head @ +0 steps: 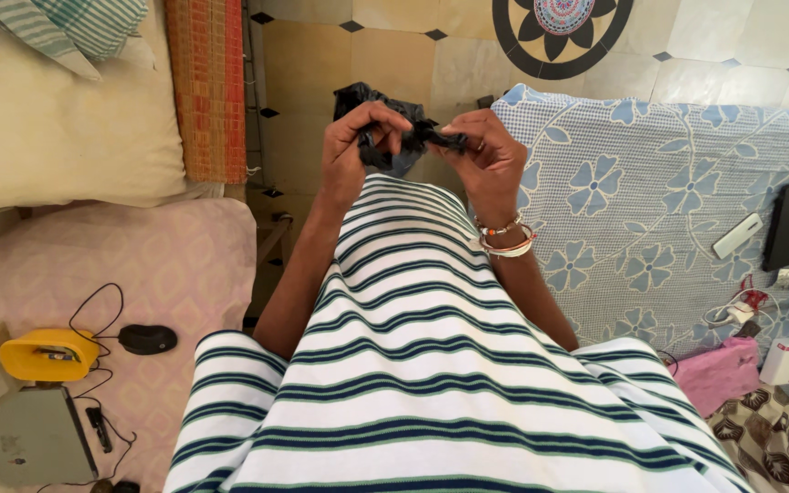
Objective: The person lifts a black plastic garbage bag from an orange bucket, gathers the top edges, and twists the neck to secure the contents. They then walk from a bedroom area to an outdoor balcony and drop the tied bag into a green bin.
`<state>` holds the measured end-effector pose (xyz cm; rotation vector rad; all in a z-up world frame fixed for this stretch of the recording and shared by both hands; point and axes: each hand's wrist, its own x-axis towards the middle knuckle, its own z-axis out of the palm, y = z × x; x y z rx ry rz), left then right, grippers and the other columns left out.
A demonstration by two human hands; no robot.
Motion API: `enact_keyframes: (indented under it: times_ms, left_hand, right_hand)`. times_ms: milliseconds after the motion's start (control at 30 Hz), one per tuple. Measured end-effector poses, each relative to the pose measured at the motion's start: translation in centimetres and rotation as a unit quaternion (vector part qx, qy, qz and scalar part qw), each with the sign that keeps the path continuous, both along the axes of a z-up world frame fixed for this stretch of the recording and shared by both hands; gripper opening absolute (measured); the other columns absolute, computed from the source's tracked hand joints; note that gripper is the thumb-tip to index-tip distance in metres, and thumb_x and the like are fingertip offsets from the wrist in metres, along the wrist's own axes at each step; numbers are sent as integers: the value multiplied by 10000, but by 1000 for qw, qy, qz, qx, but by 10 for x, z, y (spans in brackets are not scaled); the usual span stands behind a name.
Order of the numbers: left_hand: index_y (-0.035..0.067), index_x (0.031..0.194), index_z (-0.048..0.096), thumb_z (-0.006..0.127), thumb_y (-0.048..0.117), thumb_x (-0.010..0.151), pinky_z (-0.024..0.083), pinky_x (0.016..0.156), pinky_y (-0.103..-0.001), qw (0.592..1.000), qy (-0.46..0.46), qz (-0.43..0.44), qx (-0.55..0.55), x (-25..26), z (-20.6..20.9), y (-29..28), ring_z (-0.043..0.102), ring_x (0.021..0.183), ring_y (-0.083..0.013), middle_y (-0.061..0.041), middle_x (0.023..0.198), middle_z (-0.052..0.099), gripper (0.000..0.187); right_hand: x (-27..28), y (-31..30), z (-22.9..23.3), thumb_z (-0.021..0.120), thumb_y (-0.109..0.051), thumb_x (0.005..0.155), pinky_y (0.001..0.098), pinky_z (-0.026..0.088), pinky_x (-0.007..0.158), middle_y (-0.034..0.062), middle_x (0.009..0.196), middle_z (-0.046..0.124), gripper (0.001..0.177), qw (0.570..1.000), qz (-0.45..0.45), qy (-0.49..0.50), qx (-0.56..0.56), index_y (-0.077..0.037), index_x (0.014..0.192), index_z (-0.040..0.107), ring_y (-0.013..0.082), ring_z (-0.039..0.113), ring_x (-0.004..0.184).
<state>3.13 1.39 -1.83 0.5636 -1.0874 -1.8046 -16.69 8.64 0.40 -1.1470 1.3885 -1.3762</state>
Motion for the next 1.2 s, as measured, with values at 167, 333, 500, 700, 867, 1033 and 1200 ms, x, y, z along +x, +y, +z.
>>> enact_keyframes:
  times_ms: [167,333,500,700,867,1033,1200]
  left_hand:
    - [-17,1118,699,438,-29,1105,406,731,-256,1000,-4,23,-3,7,-3,-1,552,796,-100,-53,886,607,262]
    - [15,1233,656,482,85,1133,464,762,-293,999,16,34,7,7,-4,-4,587,833,-117,-47,889,608,213]
    - [48,1193,647,505,186,1093,459,633,-265,986,57,79,139,5,2,-4,598,753,-104,-64,867,673,222]
    - [99,891,632,788,102,1070,450,726,-260,963,15,207,172,9,-45,-4,540,770,-85,0,831,608,238]
    - [94,857,750,761,232,947,525,827,-293,937,111,134,303,19,-60,4,657,828,-123,-25,858,728,165]
    - [126,901,772,695,342,976,530,1035,-358,902,259,82,336,13,-57,7,697,933,-156,-20,908,757,241]
    - [91,970,771,545,488,1065,529,996,-334,925,260,60,272,10,-45,2,710,995,-171,-66,973,776,467]
  right_hand:
    - [-8,2,-11,733,140,905,211,521,631,94,1070,652,149,993,-22,-113,8,30,987,675,83,614,840]
    - [-17,9,-23,678,42,962,245,493,602,99,973,683,68,967,-23,-248,57,3,916,646,110,620,771]
    - [-27,11,-28,643,-9,991,279,496,630,81,902,677,115,921,20,-373,108,-15,877,634,173,662,780]
    - [-31,6,-16,603,-77,1068,278,447,718,26,789,597,231,908,41,-402,113,81,1203,703,95,518,736]
    - [-29,1,-4,572,-120,1079,262,399,669,12,753,538,327,900,58,-414,119,79,1331,632,83,445,689]
    - [-27,-3,2,533,-211,1095,247,368,576,-2,674,470,419,838,84,-522,135,57,1414,580,82,415,594]
    - [-28,-2,-6,485,-284,1126,288,358,649,11,690,467,358,763,86,-619,166,11,1260,637,118,393,643]
